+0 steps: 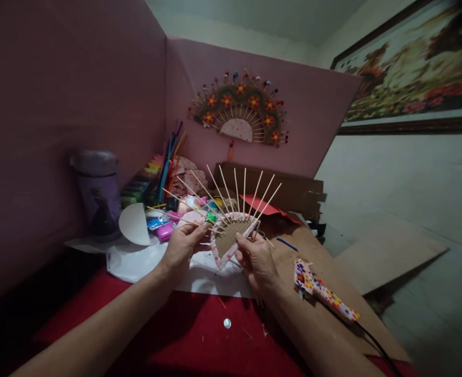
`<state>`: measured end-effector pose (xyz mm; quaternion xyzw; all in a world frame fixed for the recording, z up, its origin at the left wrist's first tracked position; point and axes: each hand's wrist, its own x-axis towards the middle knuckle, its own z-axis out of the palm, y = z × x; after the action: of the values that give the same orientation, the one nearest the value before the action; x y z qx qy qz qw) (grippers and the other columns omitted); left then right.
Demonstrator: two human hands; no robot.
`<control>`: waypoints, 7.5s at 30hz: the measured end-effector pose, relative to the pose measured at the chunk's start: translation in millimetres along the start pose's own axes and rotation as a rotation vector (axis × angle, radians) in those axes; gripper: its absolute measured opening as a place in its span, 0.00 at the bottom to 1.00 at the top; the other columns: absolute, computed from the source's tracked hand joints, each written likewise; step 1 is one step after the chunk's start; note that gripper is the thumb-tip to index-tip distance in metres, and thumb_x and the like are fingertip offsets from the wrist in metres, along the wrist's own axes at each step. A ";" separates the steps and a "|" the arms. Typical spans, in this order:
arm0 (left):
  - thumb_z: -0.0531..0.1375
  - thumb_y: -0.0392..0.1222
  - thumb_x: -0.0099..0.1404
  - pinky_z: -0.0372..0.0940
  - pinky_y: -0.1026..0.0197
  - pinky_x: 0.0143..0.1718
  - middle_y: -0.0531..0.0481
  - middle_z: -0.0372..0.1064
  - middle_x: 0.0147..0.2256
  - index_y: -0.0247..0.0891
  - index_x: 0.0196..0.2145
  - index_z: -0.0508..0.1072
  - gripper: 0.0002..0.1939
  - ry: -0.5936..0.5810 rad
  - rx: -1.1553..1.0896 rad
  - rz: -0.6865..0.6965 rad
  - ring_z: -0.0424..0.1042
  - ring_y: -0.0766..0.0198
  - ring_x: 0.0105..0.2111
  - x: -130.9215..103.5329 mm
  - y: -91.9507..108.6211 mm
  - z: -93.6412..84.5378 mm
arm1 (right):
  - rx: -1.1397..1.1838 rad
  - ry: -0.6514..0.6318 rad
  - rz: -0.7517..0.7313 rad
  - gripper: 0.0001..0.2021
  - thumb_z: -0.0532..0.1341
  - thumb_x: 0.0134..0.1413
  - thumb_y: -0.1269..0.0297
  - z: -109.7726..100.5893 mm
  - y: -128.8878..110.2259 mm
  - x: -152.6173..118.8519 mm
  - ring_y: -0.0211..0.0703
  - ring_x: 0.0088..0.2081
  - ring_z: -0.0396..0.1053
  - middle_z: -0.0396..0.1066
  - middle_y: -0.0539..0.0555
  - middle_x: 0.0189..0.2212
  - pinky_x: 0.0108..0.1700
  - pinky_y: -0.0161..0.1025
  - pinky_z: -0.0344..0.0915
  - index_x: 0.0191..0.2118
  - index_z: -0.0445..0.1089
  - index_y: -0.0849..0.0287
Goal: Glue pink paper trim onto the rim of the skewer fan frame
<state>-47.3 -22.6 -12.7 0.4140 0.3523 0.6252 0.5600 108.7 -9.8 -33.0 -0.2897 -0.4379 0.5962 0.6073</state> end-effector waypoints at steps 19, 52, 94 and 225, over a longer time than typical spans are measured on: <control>0.65 0.42 0.48 0.67 0.64 0.25 0.46 0.73 0.24 0.29 0.27 0.74 0.12 0.064 0.035 0.047 0.71 0.65 0.22 -3.5 2.6 4.4 | -0.107 -0.023 -0.083 0.08 0.61 0.47 0.64 0.7 1.6 -3.5 0.27 0.13 0.52 0.60 0.43 0.15 0.14 0.26 0.43 0.29 0.60 0.59; 0.64 0.44 0.48 0.67 0.59 0.26 0.48 0.71 0.23 0.30 0.26 0.72 0.12 0.104 0.102 0.085 0.70 0.63 0.23 -1.8 -4.6 2.0 | -0.041 0.011 -0.016 0.11 0.64 0.42 0.63 6.1 1.1 -6.3 0.26 0.12 0.52 0.61 0.42 0.16 0.13 0.25 0.44 0.31 0.60 0.58; 0.65 0.43 0.46 0.66 0.61 0.24 0.50 0.70 0.21 0.31 0.23 0.72 0.11 0.131 0.052 0.054 0.68 0.66 0.21 -2.3 -5.3 3.3 | -0.007 -0.013 -0.048 0.10 0.64 0.42 0.65 8.6 3.1 -7.4 0.24 0.13 0.48 0.59 0.41 0.18 0.13 0.24 0.41 0.31 0.62 0.59; 0.61 0.40 0.52 0.62 0.68 0.21 0.53 0.66 0.23 0.33 0.28 0.72 0.07 -0.117 -0.026 0.048 0.64 0.71 0.20 -14.2 -0.1 8.0 | 0.016 -0.090 -0.056 0.10 0.61 0.49 0.63 9.9 1.6 -8.8 0.25 0.15 0.51 0.57 0.42 0.19 0.15 0.24 0.44 0.33 0.59 0.57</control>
<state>-39.5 -36.8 -11.3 0.4507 0.3010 0.6177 0.5698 100.1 -19.9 -31.7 -0.2453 -0.4681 0.5948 0.6058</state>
